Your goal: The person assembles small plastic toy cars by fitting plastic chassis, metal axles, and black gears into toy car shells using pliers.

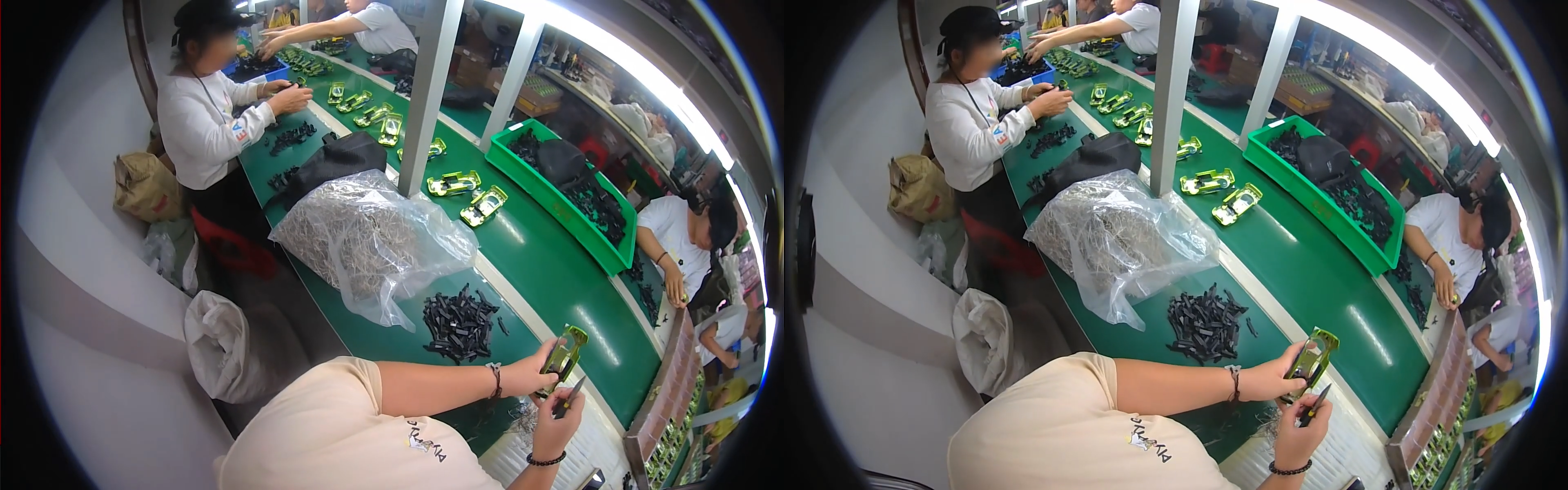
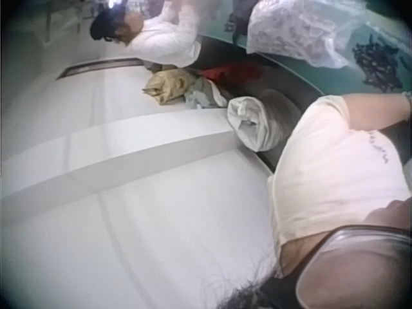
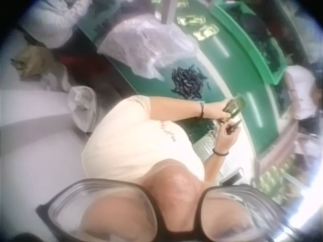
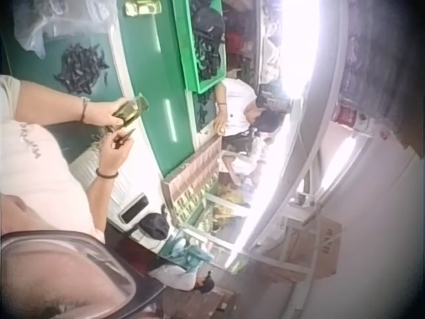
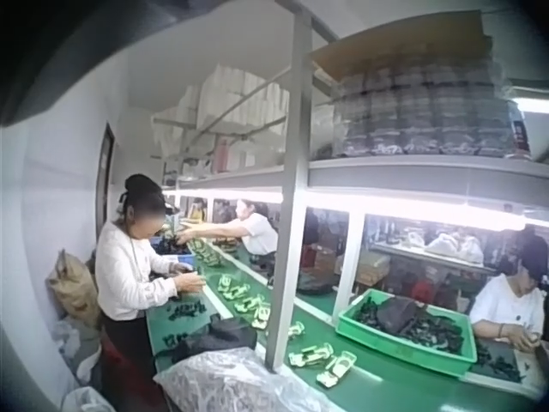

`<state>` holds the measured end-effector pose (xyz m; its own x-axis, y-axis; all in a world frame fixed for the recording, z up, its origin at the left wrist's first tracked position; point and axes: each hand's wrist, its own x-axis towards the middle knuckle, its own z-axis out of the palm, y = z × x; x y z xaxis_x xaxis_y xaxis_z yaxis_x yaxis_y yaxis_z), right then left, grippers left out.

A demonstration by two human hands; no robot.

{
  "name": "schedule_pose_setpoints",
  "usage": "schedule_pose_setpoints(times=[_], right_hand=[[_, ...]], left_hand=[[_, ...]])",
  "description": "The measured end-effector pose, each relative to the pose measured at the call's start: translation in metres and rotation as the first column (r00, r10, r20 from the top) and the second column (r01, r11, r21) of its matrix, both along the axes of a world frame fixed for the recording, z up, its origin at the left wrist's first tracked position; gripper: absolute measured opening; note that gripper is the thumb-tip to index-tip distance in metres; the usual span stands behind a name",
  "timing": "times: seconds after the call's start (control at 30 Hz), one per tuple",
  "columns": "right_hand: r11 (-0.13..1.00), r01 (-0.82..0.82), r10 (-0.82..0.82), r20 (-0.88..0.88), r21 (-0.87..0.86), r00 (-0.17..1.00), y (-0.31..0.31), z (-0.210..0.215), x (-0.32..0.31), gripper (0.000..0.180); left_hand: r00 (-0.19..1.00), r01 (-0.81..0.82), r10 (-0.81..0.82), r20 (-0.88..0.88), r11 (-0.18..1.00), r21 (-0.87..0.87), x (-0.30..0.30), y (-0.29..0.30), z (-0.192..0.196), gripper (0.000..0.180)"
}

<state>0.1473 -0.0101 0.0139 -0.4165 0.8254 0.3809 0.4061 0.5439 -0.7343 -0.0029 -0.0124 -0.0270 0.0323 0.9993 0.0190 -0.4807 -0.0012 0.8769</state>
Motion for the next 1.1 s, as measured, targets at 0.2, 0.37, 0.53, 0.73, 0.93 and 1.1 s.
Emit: schedule_pose_setpoints(times=[0.2, 0.37, 0.53, 0.73, 0.93, 1.1], right_hand=[[0.979, -0.073, 0.013, -0.299, -0.191, 0.954, 0.03, -0.013, -0.009, 0.015], [0.948, -0.131, -0.009, -0.434, -0.29, 0.901, 0.024, -0.028, -0.001, 0.019], [0.939, -0.145, -0.002, -0.427, -0.312, 0.904, 0.024, -0.028, 0.009, 0.021], [0.947, -0.102, -0.041, -0.431, -0.304, 0.902, 0.026, -0.026, 0.0, 0.02], [0.956, -0.151, -0.002, -0.52, -0.25, 0.854, 0.032, -0.039, 0.009, 0.021], [0.972, -0.128, 0.029, -0.436, -0.199, 0.899, 0.029, -0.032, 0.013, 0.02]], left_hand=[[0.994, -0.022, 0.026, 0.105, 0.999, -0.041, -0.011, 0.006, 0.007, 0.077], [1.0, -0.004, 0.004, 0.016, 1.0, -0.001, -0.01, 0.004, 0.011, 0.077], [0.998, -0.027, 0.028, -0.061, 0.999, 0.017, 0.001, 0.011, -0.003, 0.079], [1.0, 0.016, -0.016, 0.004, 1.0, -0.018, -0.01, 0.008, 0.008, 0.08], [0.98, 0.133, -0.135, 0.144, 0.991, 0.029, -0.015, 0.012, 0.008, 0.097], [0.972, 0.179, -0.185, 0.148, 0.983, 0.05, -0.014, 0.01, 0.011, 0.099]])
